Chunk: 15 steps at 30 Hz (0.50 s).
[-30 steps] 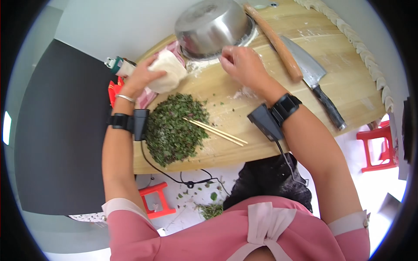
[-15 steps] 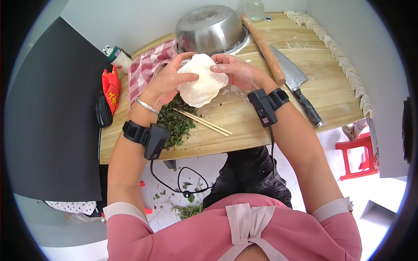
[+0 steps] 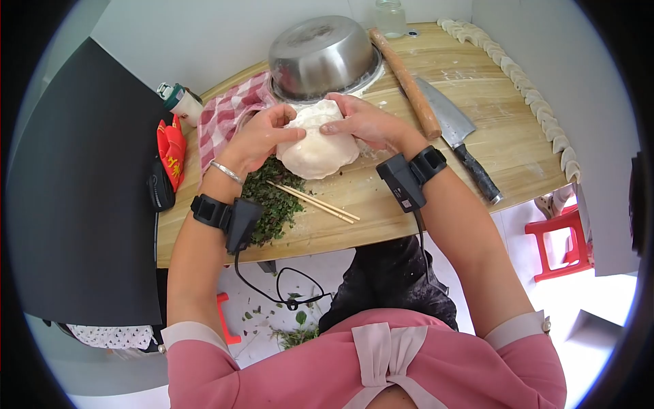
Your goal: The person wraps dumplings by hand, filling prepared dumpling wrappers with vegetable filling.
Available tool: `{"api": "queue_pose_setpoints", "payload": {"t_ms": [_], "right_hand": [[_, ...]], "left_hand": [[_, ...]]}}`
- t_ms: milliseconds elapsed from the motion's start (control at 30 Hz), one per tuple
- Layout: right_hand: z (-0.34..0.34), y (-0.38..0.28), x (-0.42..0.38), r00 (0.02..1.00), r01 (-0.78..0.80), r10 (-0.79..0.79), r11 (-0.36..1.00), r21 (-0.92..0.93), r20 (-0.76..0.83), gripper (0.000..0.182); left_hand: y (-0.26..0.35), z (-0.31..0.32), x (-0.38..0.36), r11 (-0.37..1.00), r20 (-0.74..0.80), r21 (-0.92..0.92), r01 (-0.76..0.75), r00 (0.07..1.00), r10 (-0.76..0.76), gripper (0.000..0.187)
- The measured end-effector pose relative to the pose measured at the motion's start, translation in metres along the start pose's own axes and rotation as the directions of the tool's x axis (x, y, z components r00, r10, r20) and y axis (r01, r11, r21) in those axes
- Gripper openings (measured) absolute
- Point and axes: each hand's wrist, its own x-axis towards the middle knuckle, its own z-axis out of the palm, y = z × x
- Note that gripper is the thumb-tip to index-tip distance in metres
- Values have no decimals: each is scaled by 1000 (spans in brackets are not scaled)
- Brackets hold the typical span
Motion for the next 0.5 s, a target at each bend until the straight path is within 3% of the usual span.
{"api": "queue_pose_setpoints", "payload": {"t_ms": [133, 200, 233, 300, 333, 400, 433, 500], "right_hand": [[-6, 11, 8, 996, 6, -22, 986, -168, -91, 50], [-9, 13, 10, 967, -51, -45, 929, -367, -249, 45], [-10, 12, 10, 967, -53, -43, 929, -366, -249, 45], [-10, 11, 8, 950, -121, -18, 899, -420, -312, 42], [-9, 11, 8, 951, -122, -15, 899, -420, -309, 42], [-8, 13, 9, 916, -175, -97, 777, -605, -389, 39], [-10, 16, 11, 916, -175, -96, 778, -603, -390, 39], [-11, 19, 13, 910, -86, -248, 673, -734, -333, 38]], "left_hand": [[-6, -4, 10, 994, -5, 98, -37, 999, 38, 21], [-9, -4, 16, 978, -107, 172, -116, 985, 135, 18], [-16, -9, 23, 979, -107, 170, -114, 985, 134, 18], [-23, -15, 31, 896, -179, 414, -158, 951, 251, 18], [-24, -15, 30, 898, -183, 413, -155, 951, 249, 18], [-25, -16, 29, 910, -305, 413, -10, 941, 149, 21], [-26, -16, 29, 910, -305, 414, -9, 941, 148, 21], [-25, -17, 29, 844, -290, 535, -44, 928, 233, 22]]}}
